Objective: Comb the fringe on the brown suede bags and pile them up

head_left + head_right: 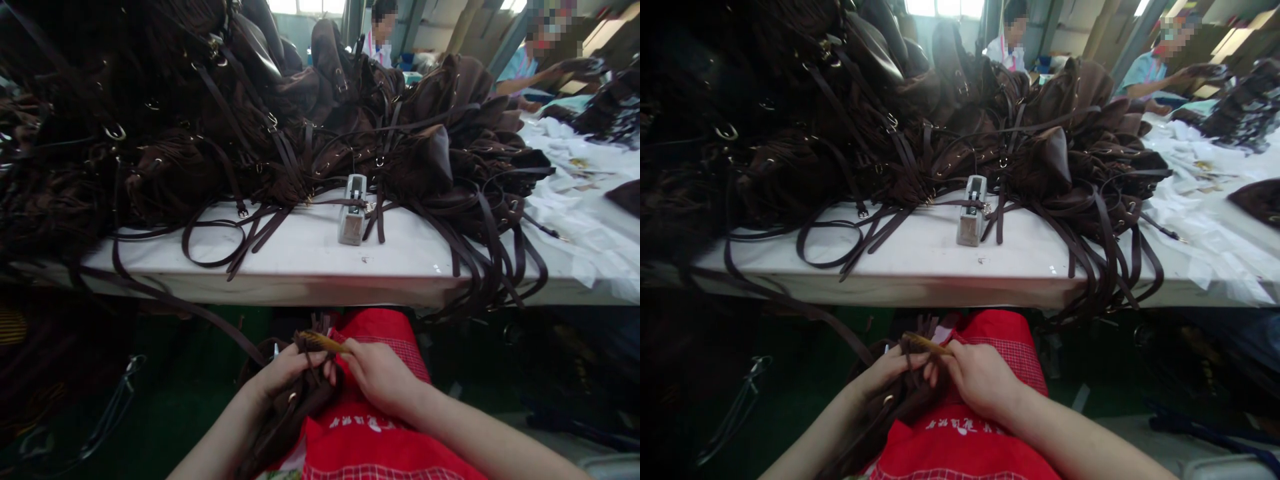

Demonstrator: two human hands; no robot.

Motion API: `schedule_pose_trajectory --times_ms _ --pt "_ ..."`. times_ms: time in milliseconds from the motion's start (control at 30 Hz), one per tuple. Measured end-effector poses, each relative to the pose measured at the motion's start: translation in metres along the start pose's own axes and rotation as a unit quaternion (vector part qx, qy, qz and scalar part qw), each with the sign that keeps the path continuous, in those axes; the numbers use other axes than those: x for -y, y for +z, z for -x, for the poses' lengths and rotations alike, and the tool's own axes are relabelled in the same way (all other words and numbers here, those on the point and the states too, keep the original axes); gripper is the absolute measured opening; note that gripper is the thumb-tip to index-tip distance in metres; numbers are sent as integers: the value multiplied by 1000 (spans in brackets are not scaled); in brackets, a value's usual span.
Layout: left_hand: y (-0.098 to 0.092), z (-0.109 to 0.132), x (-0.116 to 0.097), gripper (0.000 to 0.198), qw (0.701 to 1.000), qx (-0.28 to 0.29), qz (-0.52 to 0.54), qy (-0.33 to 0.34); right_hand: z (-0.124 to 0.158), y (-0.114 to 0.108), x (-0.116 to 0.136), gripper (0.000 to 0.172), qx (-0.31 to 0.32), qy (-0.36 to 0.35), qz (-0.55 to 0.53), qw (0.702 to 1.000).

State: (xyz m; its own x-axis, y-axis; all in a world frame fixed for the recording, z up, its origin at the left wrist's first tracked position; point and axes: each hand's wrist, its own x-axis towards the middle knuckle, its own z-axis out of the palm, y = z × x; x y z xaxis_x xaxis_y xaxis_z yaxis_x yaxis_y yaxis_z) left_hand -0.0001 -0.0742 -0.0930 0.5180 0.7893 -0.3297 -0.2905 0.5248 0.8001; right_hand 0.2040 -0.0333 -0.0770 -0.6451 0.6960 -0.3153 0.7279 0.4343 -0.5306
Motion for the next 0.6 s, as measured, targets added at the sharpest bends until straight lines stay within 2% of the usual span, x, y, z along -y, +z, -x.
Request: schedule_pose_trajectory --times_ms 100,167,233,333,400,500,600 --pt "5 1 -1 39 999 34 -17 -16 -14 20 -16 33 55 68 52 995" --pt "5 3 -1 40 999 31 -18 -27 -25 20 -31 37 46 108 63 991" --pt "4 4 -1 39 999 15 -20 -21 -28 8 -36 43 10 114 53 992" --pt "1 2 1 37 1000 7 -21 -2 -16 -15 -18 44 -29 41 0 999" --pt "0 0 2 36 1000 16 -23 -2 -4 -21 1 39 -26 -17 -6 1000" --pt "2 -1 1 36 998 33 -52 2 3 -13 19 34 14 -38 50 998" --pt "5 2 -2 38 996 48 -76 19 -1 5 15 38 47 -43 70 996"
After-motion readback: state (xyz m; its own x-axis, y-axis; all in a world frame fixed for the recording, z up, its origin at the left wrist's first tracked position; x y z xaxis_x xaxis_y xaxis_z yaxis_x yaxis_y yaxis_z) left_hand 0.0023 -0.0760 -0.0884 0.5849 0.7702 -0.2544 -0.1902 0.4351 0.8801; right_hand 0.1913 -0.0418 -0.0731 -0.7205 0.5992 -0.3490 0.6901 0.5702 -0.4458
